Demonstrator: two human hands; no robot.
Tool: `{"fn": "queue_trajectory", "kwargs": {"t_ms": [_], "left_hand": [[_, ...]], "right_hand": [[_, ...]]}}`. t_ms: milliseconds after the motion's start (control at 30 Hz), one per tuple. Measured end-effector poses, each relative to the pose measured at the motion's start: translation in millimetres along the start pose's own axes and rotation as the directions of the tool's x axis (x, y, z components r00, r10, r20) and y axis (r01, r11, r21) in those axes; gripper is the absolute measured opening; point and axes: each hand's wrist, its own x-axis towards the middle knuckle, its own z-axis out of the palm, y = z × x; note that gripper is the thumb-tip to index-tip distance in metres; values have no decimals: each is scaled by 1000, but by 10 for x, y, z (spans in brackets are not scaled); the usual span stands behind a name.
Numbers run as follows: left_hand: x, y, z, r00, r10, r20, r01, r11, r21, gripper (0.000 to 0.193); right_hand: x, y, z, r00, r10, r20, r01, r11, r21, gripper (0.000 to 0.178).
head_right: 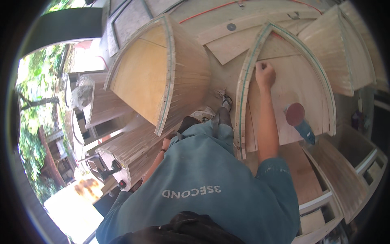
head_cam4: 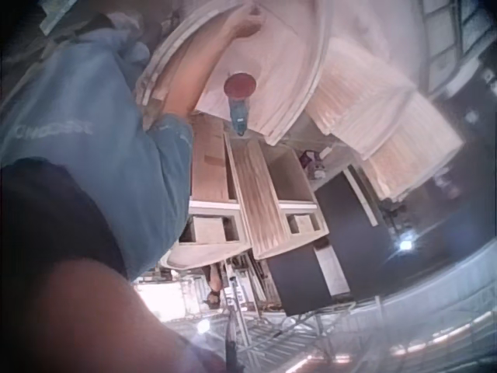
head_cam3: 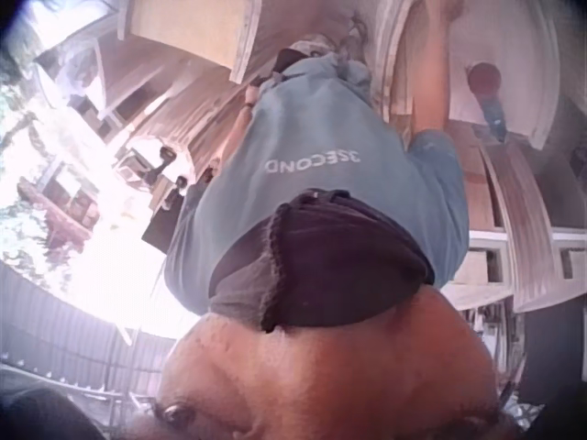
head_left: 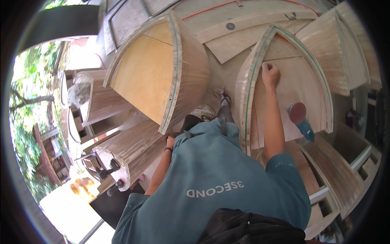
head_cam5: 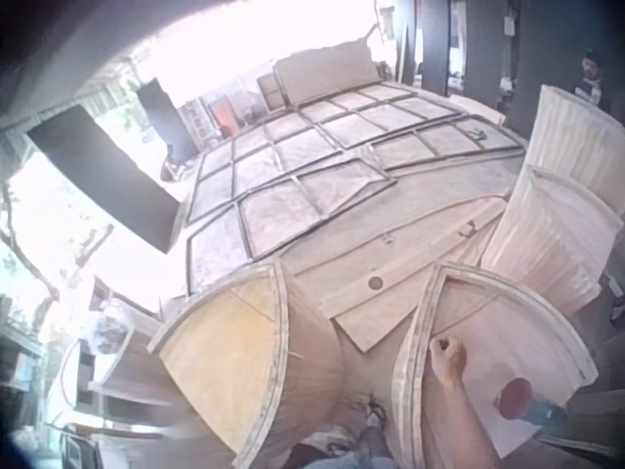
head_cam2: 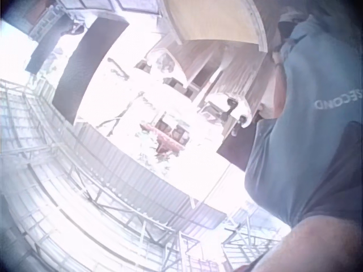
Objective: The person positions a curved wooden panel on a workbench, marks its edges with a pen, and sands the surface and edges using a handheld electric sander. The person handles the panel and the sander throughout the task.
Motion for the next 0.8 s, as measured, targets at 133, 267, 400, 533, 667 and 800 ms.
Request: {"fn": "queue_trajectory", "kwargs": {"t_ms": [133, 267, 400, 533, 667, 800], "left_hand": [[-111, 117, 41, 987, -146, -74, 135, 982, -135, 37], [48, -588, -9, 904, -416, -99, 243, 689, -682, 35], [247, -227, -335, 683, -505, -528, 129, 795, -593, 36], [341, 99, -896, 583, -237, -777, -57, 942, -330, 44], [307, 631, -1287, 610, 151, -778, -223, 975, 14, 52], [445, 504, -1274, 672, 404, -621, -323, 914, 247, 54]], "right_hand": [[-481, -294, -92, 993, -113, -22, 115, 982, 153, 28], [-1213, -620, -65, 964, -242, 112, 175, 893, 415, 16], [-1877, -668, 98, 855, -312, 415, 144, 911, 387, 14], [-2384, -658, 133, 647, -362, 671, 340, 925, 171, 15], [-2671, -633, 176, 573, -361, 735, 440, 893, 95, 16], [-2962, -833, 171, 654, -321, 685, 416, 909, 29, 19]]}}
